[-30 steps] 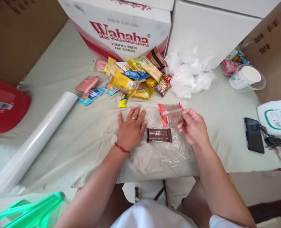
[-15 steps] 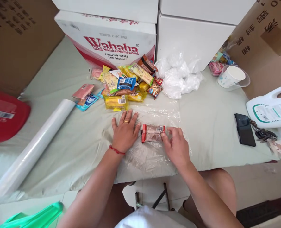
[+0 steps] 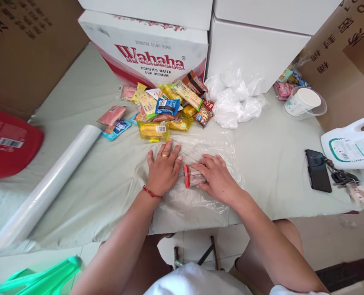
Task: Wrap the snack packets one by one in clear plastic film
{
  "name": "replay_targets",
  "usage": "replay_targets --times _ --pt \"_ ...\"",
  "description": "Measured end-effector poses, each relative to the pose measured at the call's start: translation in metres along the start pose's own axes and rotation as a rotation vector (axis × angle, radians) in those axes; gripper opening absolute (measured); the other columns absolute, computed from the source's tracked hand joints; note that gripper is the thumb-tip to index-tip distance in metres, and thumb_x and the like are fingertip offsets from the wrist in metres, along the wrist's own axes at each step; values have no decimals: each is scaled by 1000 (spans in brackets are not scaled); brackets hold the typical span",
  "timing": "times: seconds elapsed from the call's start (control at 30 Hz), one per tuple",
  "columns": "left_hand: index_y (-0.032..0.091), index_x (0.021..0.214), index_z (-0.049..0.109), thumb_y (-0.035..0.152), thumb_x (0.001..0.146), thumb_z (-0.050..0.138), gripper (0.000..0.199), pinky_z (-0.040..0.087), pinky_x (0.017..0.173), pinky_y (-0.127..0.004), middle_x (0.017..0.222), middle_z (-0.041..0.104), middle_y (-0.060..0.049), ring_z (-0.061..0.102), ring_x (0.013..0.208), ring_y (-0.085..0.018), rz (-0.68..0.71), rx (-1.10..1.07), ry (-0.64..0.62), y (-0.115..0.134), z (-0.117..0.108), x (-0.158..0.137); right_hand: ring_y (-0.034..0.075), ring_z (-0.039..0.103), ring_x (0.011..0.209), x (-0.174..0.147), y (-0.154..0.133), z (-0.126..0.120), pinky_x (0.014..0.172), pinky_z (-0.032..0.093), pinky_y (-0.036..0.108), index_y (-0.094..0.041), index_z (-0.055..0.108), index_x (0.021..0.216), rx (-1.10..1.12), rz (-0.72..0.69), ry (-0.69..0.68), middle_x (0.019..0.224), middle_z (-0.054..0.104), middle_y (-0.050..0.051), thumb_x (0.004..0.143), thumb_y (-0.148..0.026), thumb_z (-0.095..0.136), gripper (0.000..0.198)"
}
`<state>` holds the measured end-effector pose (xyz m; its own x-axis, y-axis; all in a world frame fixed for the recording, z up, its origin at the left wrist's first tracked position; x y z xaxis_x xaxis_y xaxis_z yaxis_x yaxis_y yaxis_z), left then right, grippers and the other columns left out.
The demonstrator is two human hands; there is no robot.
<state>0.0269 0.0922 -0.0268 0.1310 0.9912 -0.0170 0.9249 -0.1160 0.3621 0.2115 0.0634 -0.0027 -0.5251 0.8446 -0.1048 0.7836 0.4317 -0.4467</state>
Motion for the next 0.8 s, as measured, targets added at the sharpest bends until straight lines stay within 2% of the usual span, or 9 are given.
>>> replay_targets --times 0.13,0.2,0.33,0.43,0.47,0.5,0.6,0.7,0.8 --pt "24 155 47 41 106 29 55 16 124 -70 169 32 -12 31 156 -31 -2 3 -4 1 -1 -1 35 41 145 -3 1 2 121 29 63 -26 50 149 12 32 6 146 54 14 84 -22 74 70" --pt "24 155 47 43 106 29 55 15 124 -69 169 31 -13 30 157 -31 -2 4 -8 1 -2 -1 35 40 146 -11 -1 -6 121 33 62 -26 47 151 48 12 77 151 48 15 89 -30 71 67" --pt "23 154 48 44 106 29 55 15 124 -68 169 32 -14 30 157 -29 27 -15 20 -1 -5 -4 34 41 144 -59 -13 -19 116 43 57 -34 43 152 100 -39 319 151 46 12 98 -42 60 57" --pt "23 150 53 39 106 29 52 21 123 -67 167 35 -13 33 155 -29 58 -46 36 -4 -4 -5 39 45 140 -98 -21 0 116 40 66 -28 39 155 1 -99 447 144 52 16 92 -57 65 74" --pt "24 149 54 38 106 29 51 23 123 -66 167 37 -13 34 154 -30 53 -51 40 -5 -3 -5 39 47 139 -105 -21 12 117 39 68 -27 41 155 -54 -99 427 143 55 16 91 -53 69 75" --pt "23 149 54 38 106 29 51 24 122 -67 166 37 -13 35 154 -31 45 -48 46 -6 -2 -4 38 49 138 -108 -19 22 116 40 68 -26 45 151 -89 -82 433 142 57 16 92 -43 70 66" --pt "21 150 53 38 105 33 52 24 121 -69 168 33 -14 31 156 -33 35 -35 87 -5 -2 -4 33 52 135 -106 -13 33 111 47 65 -31 64 129 -102 -45 547 138 61 12 93 -15 64 39" --pt "22 151 52 38 104 36 52 24 121 -68 168 32 -15 31 156 -34 43 -42 72 -3 -1 -5 31 56 128 -94 -11 18 101 56 56 -30 72 112 -51 -65 636 131 64 10 92 -8 61 31" --pt "23 150 53 38 104 36 52 23 122 -67 168 33 -14 31 156 -33 24 -62 54 -4 0 -6 27 62 110 -79 -11 -6 87 60 45 -26 75 109 18 -82 610 123 65 11 95 -14 60 24"
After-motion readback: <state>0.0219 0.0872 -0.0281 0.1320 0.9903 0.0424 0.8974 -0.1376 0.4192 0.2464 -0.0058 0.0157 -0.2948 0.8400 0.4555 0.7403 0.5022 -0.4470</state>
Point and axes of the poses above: each hand's wrist, its own x-axis towards the middle knuckle, its own z-axis out of the palm, y = z × x, the point moved 4 cm from there along x, towards the middle knuckle
